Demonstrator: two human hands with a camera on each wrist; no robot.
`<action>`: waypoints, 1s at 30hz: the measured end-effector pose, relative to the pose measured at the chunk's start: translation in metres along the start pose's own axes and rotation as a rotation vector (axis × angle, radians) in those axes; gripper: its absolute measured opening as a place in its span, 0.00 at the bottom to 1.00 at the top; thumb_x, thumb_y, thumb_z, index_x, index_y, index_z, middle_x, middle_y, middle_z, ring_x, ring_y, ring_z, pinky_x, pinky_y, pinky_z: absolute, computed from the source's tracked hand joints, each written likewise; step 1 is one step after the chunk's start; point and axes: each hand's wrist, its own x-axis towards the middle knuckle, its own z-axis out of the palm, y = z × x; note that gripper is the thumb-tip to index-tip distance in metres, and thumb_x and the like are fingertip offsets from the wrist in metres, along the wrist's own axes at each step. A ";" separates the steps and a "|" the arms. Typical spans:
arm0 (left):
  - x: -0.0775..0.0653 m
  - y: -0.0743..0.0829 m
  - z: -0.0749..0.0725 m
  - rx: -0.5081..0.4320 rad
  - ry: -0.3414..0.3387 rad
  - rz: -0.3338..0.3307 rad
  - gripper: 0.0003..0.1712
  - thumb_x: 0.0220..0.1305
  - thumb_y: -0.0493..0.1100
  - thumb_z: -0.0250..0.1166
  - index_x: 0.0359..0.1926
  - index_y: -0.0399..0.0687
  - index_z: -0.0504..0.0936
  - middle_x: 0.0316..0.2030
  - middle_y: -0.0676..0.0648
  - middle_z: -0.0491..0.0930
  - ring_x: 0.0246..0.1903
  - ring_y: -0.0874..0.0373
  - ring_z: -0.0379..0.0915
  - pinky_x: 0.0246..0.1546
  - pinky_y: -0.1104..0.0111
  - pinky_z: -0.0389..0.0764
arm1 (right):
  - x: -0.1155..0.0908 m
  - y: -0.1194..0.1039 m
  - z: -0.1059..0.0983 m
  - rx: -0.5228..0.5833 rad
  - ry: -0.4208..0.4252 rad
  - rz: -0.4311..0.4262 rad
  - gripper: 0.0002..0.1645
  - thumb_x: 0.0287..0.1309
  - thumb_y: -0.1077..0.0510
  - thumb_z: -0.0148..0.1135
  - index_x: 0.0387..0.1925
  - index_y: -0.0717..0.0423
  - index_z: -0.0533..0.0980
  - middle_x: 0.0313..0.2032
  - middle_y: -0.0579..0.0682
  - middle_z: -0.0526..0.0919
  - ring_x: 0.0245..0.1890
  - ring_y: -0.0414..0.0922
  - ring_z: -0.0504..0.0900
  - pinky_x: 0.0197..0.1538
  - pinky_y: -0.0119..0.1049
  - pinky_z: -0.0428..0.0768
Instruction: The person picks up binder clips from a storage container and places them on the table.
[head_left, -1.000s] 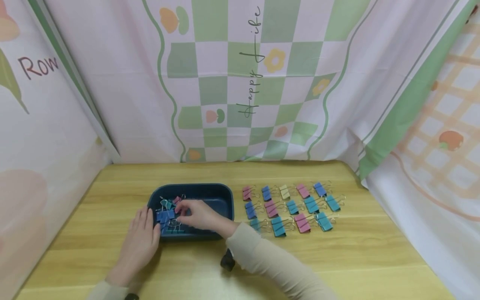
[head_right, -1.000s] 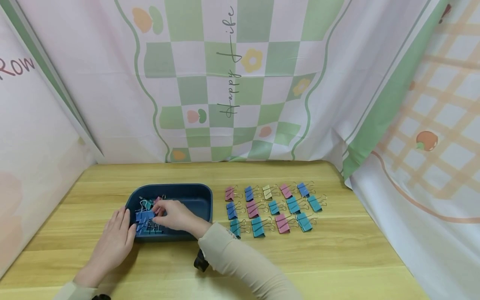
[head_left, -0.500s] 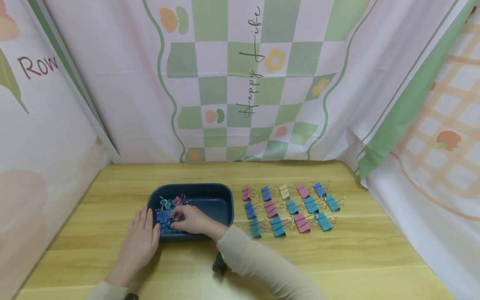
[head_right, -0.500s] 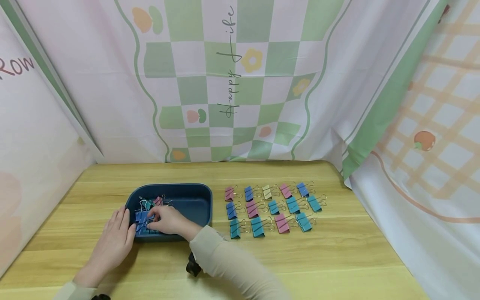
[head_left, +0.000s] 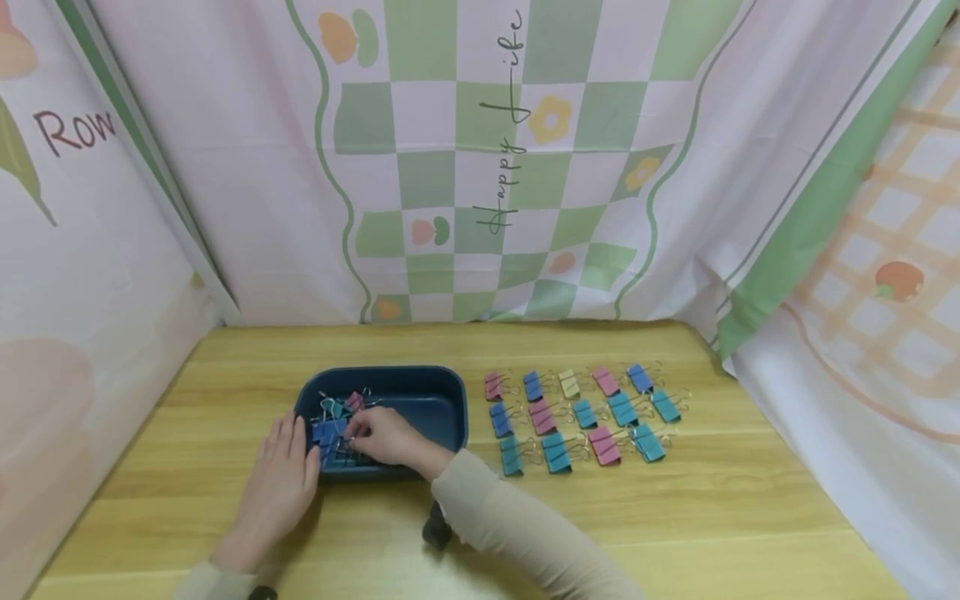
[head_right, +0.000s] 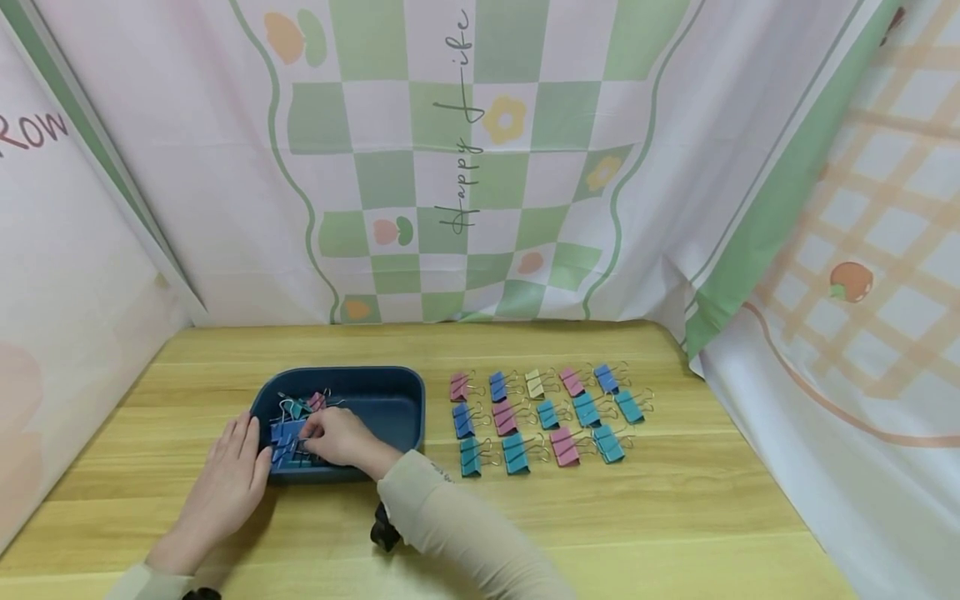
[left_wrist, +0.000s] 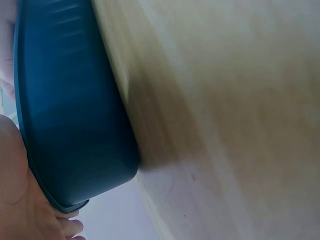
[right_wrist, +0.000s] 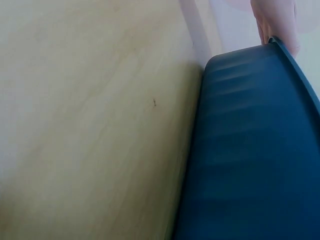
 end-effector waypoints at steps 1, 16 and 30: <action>0.000 0.000 0.000 0.001 -0.001 0.000 0.32 0.71 0.45 0.40 0.63 0.19 0.51 0.65 0.24 0.46 0.64 0.31 0.40 0.61 0.43 0.46 | 0.000 0.000 -0.001 0.000 0.005 0.000 0.03 0.54 0.63 0.63 0.32 0.54 0.80 0.26 0.39 0.77 0.26 0.34 0.73 0.32 0.25 0.73; 0.000 0.001 -0.002 0.001 -0.010 -0.011 0.32 0.71 0.45 0.41 0.63 0.19 0.51 0.65 0.25 0.45 0.64 0.31 0.40 0.61 0.43 0.46 | -0.008 0.011 -0.026 0.159 0.014 0.035 0.02 0.55 0.64 0.61 0.27 0.57 0.77 0.23 0.44 0.77 0.19 0.40 0.76 0.22 0.30 0.77; 0.000 0.000 0.001 0.009 -0.005 -0.013 0.33 0.71 0.46 0.41 0.63 0.20 0.51 0.65 0.25 0.45 0.64 0.31 0.40 0.61 0.43 0.46 | -0.019 0.021 -0.057 0.161 0.055 0.037 0.02 0.56 0.61 0.61 0.30 0.56 0.77 0.25 0.45 0.78 0.21 0.41 0.76 0.23 0.31 0.78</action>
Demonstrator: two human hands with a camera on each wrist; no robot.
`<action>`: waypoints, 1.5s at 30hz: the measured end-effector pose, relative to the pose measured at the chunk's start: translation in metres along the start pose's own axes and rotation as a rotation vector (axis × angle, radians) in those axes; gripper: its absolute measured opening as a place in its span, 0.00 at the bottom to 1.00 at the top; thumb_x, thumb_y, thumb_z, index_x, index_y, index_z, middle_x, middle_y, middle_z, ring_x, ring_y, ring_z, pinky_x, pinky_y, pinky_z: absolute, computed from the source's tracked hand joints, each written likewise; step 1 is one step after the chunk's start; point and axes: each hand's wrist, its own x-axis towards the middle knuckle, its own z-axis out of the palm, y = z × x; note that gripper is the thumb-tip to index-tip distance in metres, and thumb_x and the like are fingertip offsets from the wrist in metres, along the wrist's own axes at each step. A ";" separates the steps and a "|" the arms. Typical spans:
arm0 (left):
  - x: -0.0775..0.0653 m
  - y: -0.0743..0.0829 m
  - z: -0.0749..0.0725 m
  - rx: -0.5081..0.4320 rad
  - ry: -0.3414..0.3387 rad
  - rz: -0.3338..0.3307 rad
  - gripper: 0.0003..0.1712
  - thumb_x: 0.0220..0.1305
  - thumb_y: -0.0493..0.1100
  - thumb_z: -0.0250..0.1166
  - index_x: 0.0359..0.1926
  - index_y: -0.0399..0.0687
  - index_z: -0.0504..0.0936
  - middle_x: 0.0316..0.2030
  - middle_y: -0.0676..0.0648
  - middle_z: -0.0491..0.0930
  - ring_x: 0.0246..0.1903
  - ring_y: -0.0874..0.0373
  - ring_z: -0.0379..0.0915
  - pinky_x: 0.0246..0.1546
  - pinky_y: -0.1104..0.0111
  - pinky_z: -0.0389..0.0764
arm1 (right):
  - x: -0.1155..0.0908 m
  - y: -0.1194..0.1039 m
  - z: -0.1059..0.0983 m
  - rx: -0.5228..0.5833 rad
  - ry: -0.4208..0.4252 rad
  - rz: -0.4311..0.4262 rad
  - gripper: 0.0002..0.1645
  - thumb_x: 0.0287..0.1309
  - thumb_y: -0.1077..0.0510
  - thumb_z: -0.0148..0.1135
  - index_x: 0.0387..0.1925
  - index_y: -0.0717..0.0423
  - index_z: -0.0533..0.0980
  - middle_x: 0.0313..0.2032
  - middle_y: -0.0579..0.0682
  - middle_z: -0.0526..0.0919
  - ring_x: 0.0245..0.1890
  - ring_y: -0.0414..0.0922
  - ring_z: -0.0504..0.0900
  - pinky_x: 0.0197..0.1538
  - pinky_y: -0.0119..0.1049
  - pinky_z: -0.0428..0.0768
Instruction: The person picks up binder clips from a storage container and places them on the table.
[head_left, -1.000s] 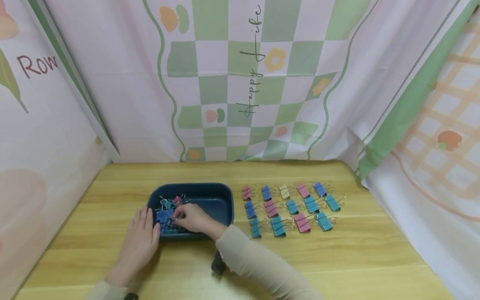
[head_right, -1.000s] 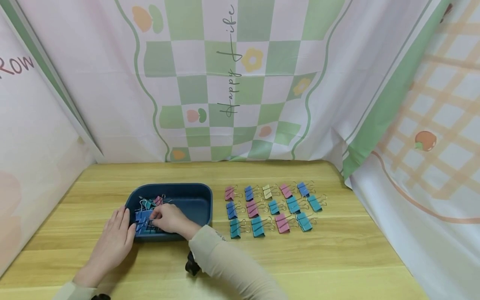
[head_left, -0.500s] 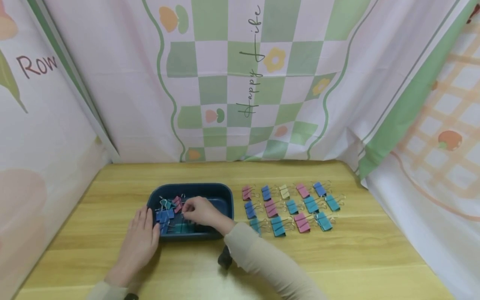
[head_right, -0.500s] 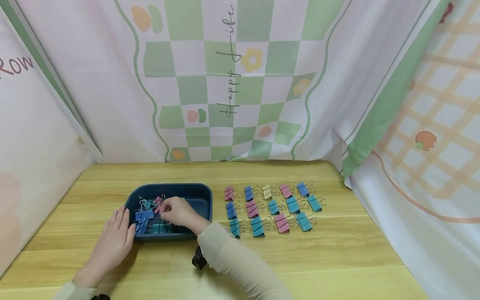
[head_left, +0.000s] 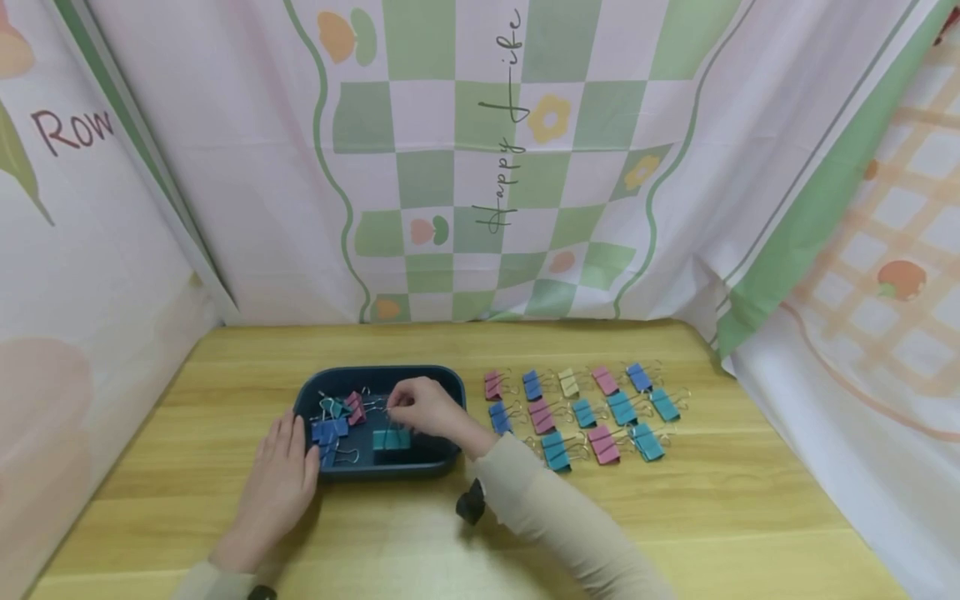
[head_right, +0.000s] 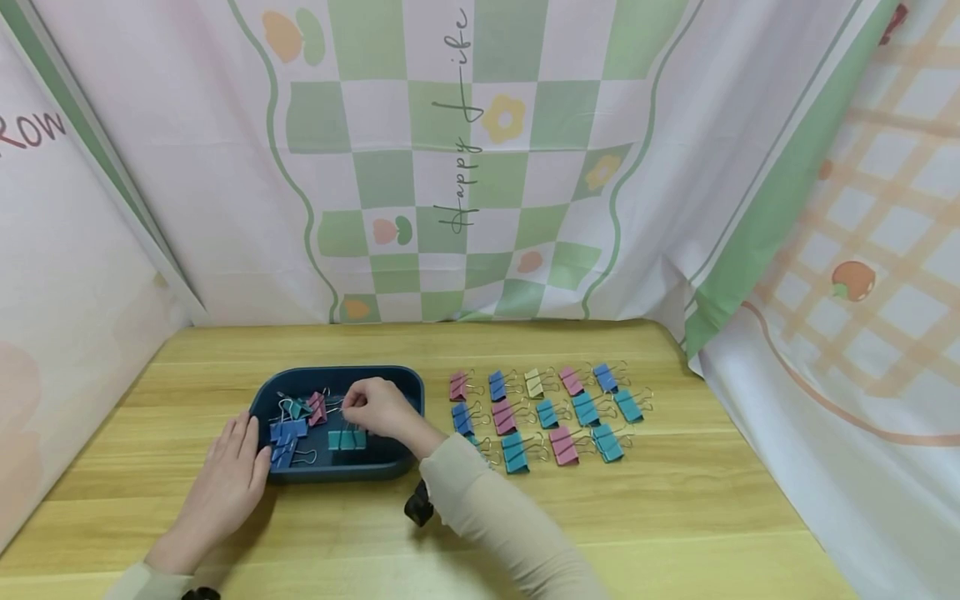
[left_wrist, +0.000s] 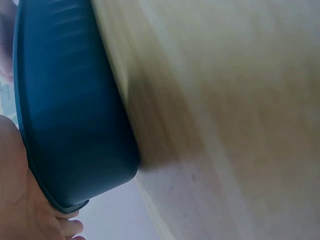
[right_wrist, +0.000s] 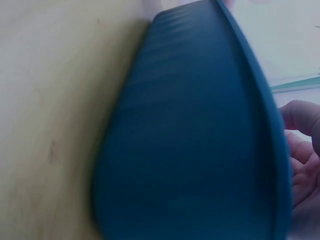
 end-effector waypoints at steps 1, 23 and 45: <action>0.000 0.000 0.000 0.001 -0.001 0.001 0.33 0.71 0.46 0.40 0.63 0.20 0.51 0.65 0.25 0.45 0.64 0.31 0.40 0.61 0.43 0.46 | -0.001 0.000 -0.002 -0.001 0.006 -0.007 0.02 0.57 0.61 0.61 0.30 0.56 0.77 0.24 0.45 0.78 0.21 0.41 0.76 0.23 0.31 0.78; 0.000 0.000 0.001 -0.010 -0.005 0.002 0.33 0.72 0.46 0.40 0.64 0.20 0.50 0.65 0.25 0.43 0.64 0.32 0.39 0.61 0.43 0.45 | -0.029 0.017 -0.065 0.089 0.102 -0.016 0.05 0.61 0.61 0.57 0.33 0.60 0.76 0.28 0.57 0.78 0.23 0.46 0.76 0.27 0.39 0.79; -0.001 0.002 -0.002 -0.012 -0.005 0.002 0.33 0.72 0.46 0.40 0.63 0.19 0.51 0.65 0.24 0.45 0.64 0.31 0.40 0.61 0.43 0.46 | -0.068 0.063 -0.137 0.145 0.329 0.040 0.10 0.61 0.59 0.57 0.35 0.65 0.75 0.28 0.53 0.80 0.25 0.47 0.78 0.31 0.42 0.81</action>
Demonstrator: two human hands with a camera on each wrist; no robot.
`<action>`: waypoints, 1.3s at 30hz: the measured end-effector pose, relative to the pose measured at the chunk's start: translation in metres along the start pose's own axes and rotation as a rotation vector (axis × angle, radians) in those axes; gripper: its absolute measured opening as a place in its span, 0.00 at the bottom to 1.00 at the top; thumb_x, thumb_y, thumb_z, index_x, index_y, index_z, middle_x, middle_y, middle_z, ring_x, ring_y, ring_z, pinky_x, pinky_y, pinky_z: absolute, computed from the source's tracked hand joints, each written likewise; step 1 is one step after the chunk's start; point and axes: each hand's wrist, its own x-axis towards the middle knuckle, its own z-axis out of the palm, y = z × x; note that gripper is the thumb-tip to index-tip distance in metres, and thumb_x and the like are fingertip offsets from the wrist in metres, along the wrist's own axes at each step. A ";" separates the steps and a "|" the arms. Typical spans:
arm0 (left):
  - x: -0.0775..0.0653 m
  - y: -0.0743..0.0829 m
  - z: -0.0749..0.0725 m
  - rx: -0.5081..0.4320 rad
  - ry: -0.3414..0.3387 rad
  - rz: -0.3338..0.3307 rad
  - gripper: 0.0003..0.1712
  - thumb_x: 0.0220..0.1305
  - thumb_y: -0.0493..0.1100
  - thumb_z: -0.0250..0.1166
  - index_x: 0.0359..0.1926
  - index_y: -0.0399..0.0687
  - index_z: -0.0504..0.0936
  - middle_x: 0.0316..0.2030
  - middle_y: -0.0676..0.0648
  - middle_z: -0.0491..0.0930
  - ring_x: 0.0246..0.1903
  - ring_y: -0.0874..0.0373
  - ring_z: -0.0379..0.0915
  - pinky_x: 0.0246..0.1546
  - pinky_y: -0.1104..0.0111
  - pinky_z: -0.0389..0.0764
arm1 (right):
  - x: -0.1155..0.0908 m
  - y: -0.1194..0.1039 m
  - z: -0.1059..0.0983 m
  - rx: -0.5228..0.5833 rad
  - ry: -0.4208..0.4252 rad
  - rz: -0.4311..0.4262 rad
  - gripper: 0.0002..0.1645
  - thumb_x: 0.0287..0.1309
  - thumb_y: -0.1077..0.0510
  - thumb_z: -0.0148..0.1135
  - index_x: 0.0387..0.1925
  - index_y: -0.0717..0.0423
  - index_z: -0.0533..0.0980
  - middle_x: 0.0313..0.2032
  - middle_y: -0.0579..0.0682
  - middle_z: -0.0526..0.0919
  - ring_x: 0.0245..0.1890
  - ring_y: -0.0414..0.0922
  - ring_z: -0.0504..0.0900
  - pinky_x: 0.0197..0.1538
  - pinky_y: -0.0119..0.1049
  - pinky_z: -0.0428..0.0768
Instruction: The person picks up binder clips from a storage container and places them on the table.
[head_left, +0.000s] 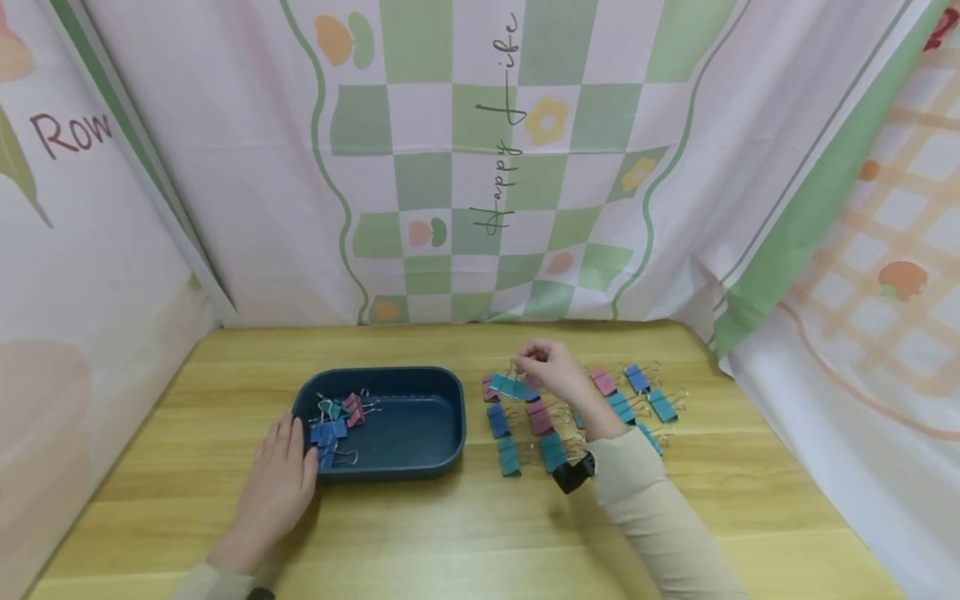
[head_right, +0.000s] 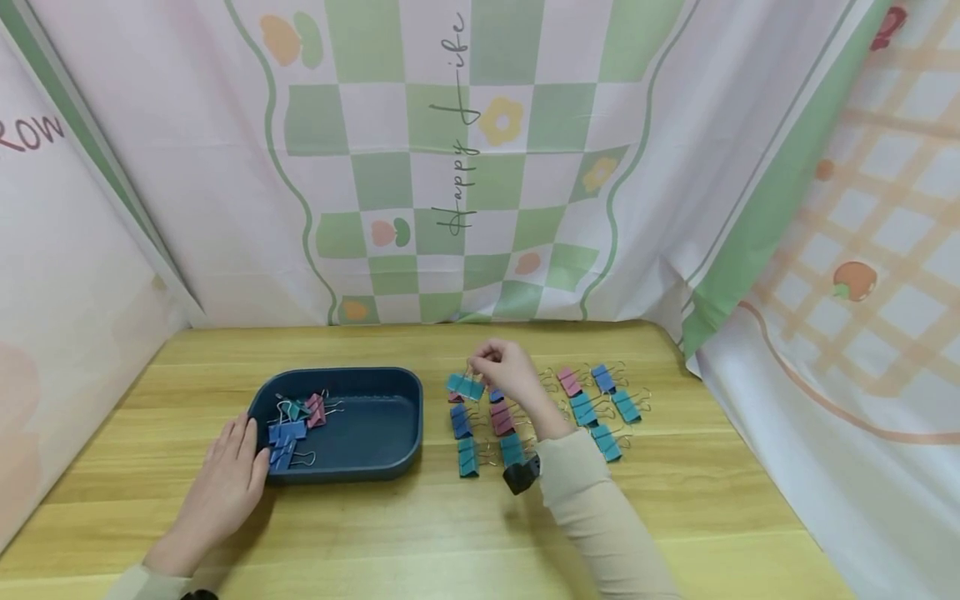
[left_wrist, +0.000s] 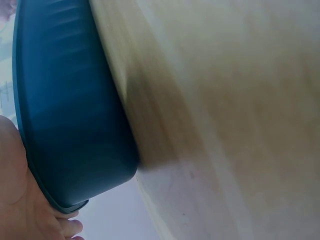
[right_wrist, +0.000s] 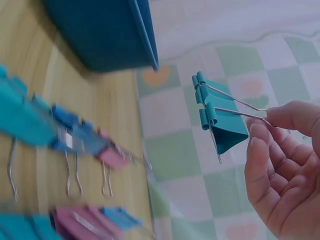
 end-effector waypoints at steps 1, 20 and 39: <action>0.000 0.000 0.000 0.000 0.000 0.000 0.33 0.72 0.46 0.40 0.63 0.19 0.51 0.65 0.24 0.45 0.64 0.31 0.40 0.61 0.43 0.46 | -0.002 0.000 -0.004 -0.009 0.012 0.008 0.10 0.61 0.59 0.57 0.35 0.66 0.75 0.28 0.54 0.80 0.26 0.48 0.78 0.30 0.41 0.81; 0.000 -0.002 0.000 -0.005 -0.006 -0.003 0.33 0.72 0.46 0.39 0.64 0.20 0.50 0.65 0.24 0.44 0.64 0.31 0.39 0.61 0.43 0.45 | -0.040 0.039 -0.086 0.050 0.216 0.099 0.19 0.62 0.59 0.55 0.43 0.74 0.69 0.29 0.52 0.80 0.25 0.42 0.80 0.31 0.38 0.82; 0.001 -0.004 0.002 -0.008 -0.007 0.002 0.33 0.72 0.46 0.39 0.64 0.20 0.50 0.65 0.24 0.43 0.64 0.31 0.38 0.61 0.43 0.45 | -0.087 0.087 -0.142 0.069 0.387 0.169 0.27 0.64 0.59 0.51 0.52 0.82 0.64 0.26 0.43 0.80 0.25 0.36 0.80 0.32 0.30 0.81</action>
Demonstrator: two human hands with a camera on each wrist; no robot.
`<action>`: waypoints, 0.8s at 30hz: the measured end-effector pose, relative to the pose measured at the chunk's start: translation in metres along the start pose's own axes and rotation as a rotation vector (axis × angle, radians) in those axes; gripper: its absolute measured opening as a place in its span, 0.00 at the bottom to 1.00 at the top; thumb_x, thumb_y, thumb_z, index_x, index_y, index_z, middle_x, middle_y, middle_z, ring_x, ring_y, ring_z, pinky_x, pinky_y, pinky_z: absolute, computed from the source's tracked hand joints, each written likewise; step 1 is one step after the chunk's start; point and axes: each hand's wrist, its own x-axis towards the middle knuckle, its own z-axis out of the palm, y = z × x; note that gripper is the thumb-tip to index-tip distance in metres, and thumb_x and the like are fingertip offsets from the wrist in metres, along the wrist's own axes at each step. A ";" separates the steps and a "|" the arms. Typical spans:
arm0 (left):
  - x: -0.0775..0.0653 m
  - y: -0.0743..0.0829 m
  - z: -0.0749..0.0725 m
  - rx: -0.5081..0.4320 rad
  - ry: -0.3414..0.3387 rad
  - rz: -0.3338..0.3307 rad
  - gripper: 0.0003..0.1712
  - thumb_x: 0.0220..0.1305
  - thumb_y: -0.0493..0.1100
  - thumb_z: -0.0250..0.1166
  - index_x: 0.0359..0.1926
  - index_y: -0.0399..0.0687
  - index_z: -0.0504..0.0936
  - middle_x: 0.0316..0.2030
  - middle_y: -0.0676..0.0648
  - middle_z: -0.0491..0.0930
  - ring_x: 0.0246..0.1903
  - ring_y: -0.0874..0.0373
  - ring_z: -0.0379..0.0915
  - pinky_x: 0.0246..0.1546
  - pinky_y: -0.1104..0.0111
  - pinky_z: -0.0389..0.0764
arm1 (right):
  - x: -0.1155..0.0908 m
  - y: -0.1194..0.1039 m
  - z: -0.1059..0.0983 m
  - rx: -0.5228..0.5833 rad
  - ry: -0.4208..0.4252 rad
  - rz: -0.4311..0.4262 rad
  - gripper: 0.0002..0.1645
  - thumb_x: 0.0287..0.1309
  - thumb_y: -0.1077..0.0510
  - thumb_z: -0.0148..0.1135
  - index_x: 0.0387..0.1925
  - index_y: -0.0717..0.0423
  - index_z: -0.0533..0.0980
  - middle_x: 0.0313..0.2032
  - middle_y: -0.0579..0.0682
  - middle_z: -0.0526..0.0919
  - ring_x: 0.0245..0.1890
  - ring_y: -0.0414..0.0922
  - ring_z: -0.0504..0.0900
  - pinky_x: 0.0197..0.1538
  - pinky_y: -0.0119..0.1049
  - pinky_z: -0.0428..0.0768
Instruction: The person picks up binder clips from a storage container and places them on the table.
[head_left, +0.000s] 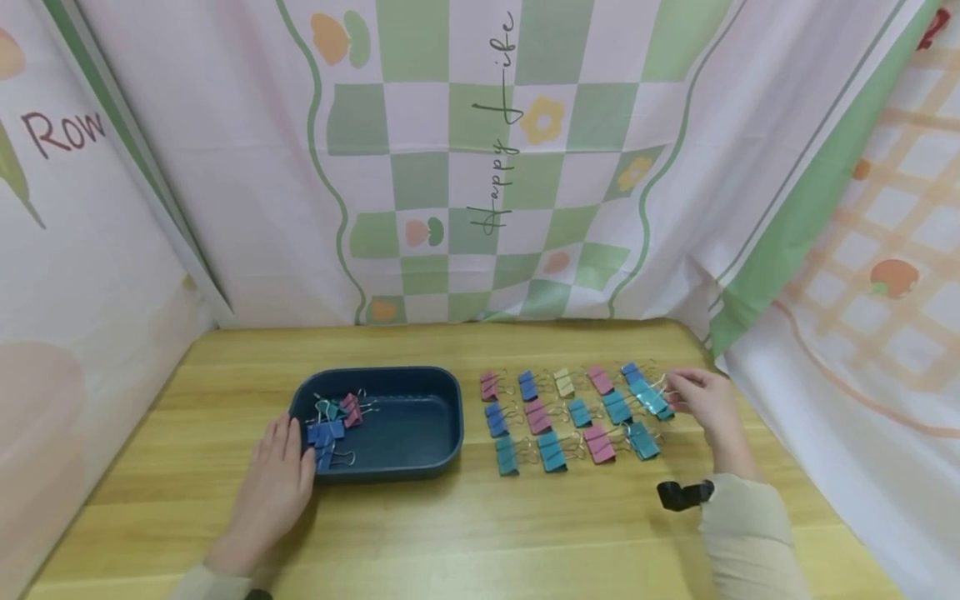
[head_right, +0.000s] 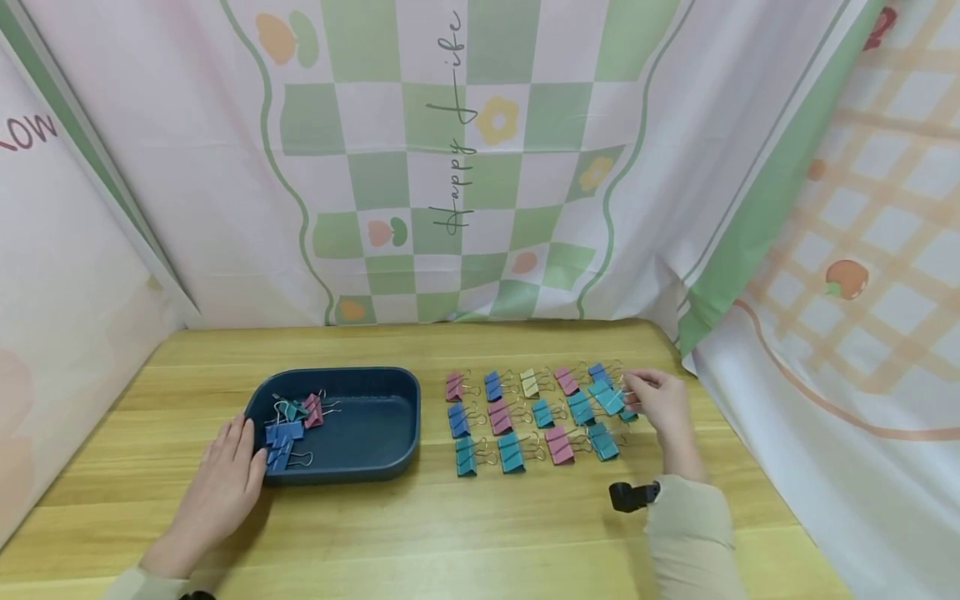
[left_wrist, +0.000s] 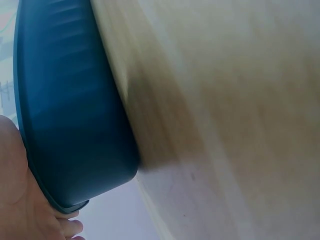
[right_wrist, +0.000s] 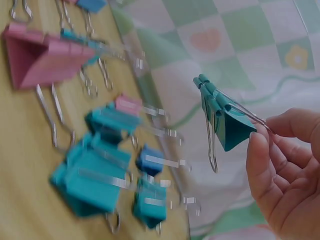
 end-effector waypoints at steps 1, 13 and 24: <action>0.000 0.000 0.000 -0.001 0.001 0.000 0.33 0.72 0.46 0.39 0.64 0.20 0.50 0.65 0.25 0.43 0.64 0.31 0.38 0.61 0.43 0.45 | -0.001 0.003 -0.004 -0.012 0.001 0.006 0.27 0.65 0.58 0.51 0.53 0.81 0.63 0.26 0.42 0.79 0.25 0.36 0.80 0.33 0.30 0.81; 0.000 0.000 0.000 0.006 0.002 -0.002 0.33 0.72 0.47 0.39 0.64 0.20 0.50 0.65 0.25 0.44 0.64 0.31 0.39 0.61 0.43 0.45 | -0.011 0.031 -0.032 0.055 0.059 0.081 0.16 0.64 0.61 0.51 0.44 0.74 0.71 0.24 0.40 0.79 0.23 0.36 0.80 0.31 0.31 0.81; 0.000 0.000 0.001 0.008 -0.009 -0.010 0.33 0.72 0.47 0.38 0.64 0.21 0.50 0.65 0.25 0.44 0.64 0.31 0.38 0.61 0.43 0.44 | -0.017 0.060 -0.037 -0.048 0.007 0.209 0.26 0.65 0.62 0.48 0.56 0.81 0.59 0.27 0.46 0.80 0.25 0.38 0.81 0.35 0.35 0.82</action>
